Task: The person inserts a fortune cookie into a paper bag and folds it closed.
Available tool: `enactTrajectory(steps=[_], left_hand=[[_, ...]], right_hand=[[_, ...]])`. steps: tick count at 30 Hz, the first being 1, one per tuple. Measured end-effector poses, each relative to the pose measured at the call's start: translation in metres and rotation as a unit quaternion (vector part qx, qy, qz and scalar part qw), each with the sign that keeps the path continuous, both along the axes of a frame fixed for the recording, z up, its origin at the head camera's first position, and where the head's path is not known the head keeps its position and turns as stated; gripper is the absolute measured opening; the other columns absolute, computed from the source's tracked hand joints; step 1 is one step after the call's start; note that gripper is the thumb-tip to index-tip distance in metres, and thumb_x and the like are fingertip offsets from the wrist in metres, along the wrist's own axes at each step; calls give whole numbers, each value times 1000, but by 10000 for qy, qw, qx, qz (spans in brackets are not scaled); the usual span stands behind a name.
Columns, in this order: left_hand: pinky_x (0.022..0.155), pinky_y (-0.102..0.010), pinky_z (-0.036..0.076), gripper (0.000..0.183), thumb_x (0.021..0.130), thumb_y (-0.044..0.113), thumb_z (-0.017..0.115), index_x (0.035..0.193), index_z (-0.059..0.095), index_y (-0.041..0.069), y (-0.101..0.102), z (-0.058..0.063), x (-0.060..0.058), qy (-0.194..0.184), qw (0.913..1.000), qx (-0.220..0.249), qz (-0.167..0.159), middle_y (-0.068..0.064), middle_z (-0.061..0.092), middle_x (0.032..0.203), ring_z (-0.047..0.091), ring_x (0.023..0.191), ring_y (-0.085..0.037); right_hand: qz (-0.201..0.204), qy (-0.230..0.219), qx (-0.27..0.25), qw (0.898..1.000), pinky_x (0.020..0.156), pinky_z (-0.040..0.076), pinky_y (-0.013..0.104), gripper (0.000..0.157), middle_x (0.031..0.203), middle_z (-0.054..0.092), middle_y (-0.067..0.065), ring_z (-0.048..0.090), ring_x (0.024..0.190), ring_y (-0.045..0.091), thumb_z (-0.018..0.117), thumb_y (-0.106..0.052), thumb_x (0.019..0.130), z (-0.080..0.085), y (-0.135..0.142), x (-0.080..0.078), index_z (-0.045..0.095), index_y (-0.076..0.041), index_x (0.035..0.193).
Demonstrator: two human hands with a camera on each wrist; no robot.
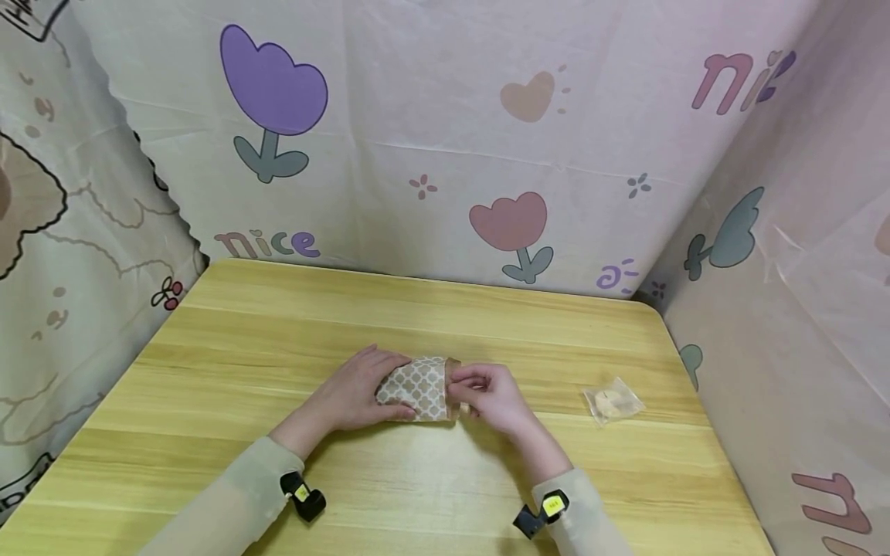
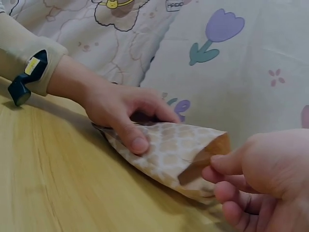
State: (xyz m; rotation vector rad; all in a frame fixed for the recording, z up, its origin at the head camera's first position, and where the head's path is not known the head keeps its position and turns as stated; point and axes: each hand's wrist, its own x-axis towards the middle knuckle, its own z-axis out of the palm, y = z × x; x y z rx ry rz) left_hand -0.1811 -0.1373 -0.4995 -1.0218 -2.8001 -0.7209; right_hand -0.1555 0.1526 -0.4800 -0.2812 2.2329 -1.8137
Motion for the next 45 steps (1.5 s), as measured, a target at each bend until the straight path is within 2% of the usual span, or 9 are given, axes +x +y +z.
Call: enactTrajectory(steps=[4, 7, 11, 16, 23, 26, 30, 37, 45], left_hand=[[126, -51, 27, 95, 81, 81, 72, 144, 62, 12, 1, 0, 1, 90, 10000, 6, -40, -4, 66, 139, 58, 133, -24], [126, -52, 27, 95, 81, 81, 71, 145, 61, 11, 2, 0, 1, 114, 9999, 18, -68, -5, 66, 139, 58, 133, -25], [126, -51, 25, 96, 82, 83, 68, 145, 61, 12, 2, -2, 0, 71, 10000, -34, -42, -4, 66, 140, 57, 134, -24], [127, -48, 23, 96, 82, 84, 67, 146, 61, 13, 2, -3, -1, -6, 9999, -101, -7, -2, 65, 141, 56, 135, -23], [127, -51, 23, 95, 82, 80, 72, 146, 61, 11, -1, 1, 1, -44, 10000, -22, -2, -5, 65, 142, 56, 135, -26], [127, -52, 24, 95, 81, 80, 72, 146, 61, 11, -2, 1, 1, -20, 10000, -32, 7, -4, 65, 141, 56, 135, -25], [126, -52, 25, 94, 81, 79, 73, 145, 61, 11, -2, 1, 1, 12, 10000, -13, 6, -4, 65, 141, 57, 134, -25], [127, -50, 23, 93, 82, 79, 73, 146, 61, 12, -1, 0, 1, -89, 10000, -43, 2, -3, 65, 142, 56, 136, -24], [127, -52, 24, 95, 82, 80, 72, 146, 61, 11, -2, 1, 2, -34, 10000, 17, -8, -4, 65, 142, 56, 135, -26]], right_hand=[[-13, 497, 352, 9981, 52, 56, 28, 25, 100, 76, 19, 63, 61, 27, 76, -4, 96, 7, 22, 5, 73, 6, 119], [-161, 1014, 984, 9898, 59, 58, 29, 25, 101, 76, 12, 67, 71, 28, 76, -7, 98, 17, 46, 9, 73, 4, 120], [-273, 1725, 2045, 9632, 71, 59, 31, 24, 108, 77, 7, 69, 88, 21, 76, -9, 99, 31, 88, 15, 75, -1, 122], [-139, 2183, 3112, 9248, 87, 59, 49, 28, 123, 73, 10, 68, 108, 29, 75, -5, 98, 43, 145, 21, 73, -4, 126], [152, 2347, 3610, 9024, 105, 44, 70, 38, 138, 61, 25, 55, 128, 50, 79, 5, 91, 43, 206, 25, 70, 2, 128], [197, 2143, 3743, 9020, 109, 36, 74, 42, 142, 54, 30, 48, 132, 56, 78, 5, 90, 41, 220, 26, 67, 3, 131], [97, 1711, 3751, 9110, 109, 32, 77, 49, 149, 47, 33, 40, 136, 59, 77, -3, 95, 37, 231, 26, 60, 4, 140], [-84, 1023, 3727, 9223, 99, 46, 73, 79, 143, 48, 39, 51, 124, 61, 82, -25, 96, 32, 241, 26, 40, 10, 153], [-75, 1130, 3490, 9303, 89, 53, 45, 59, 135, 63, 24, 61, 111, 33, 87, -23, 91, 22, 241, 24, 63, 0, 140]])
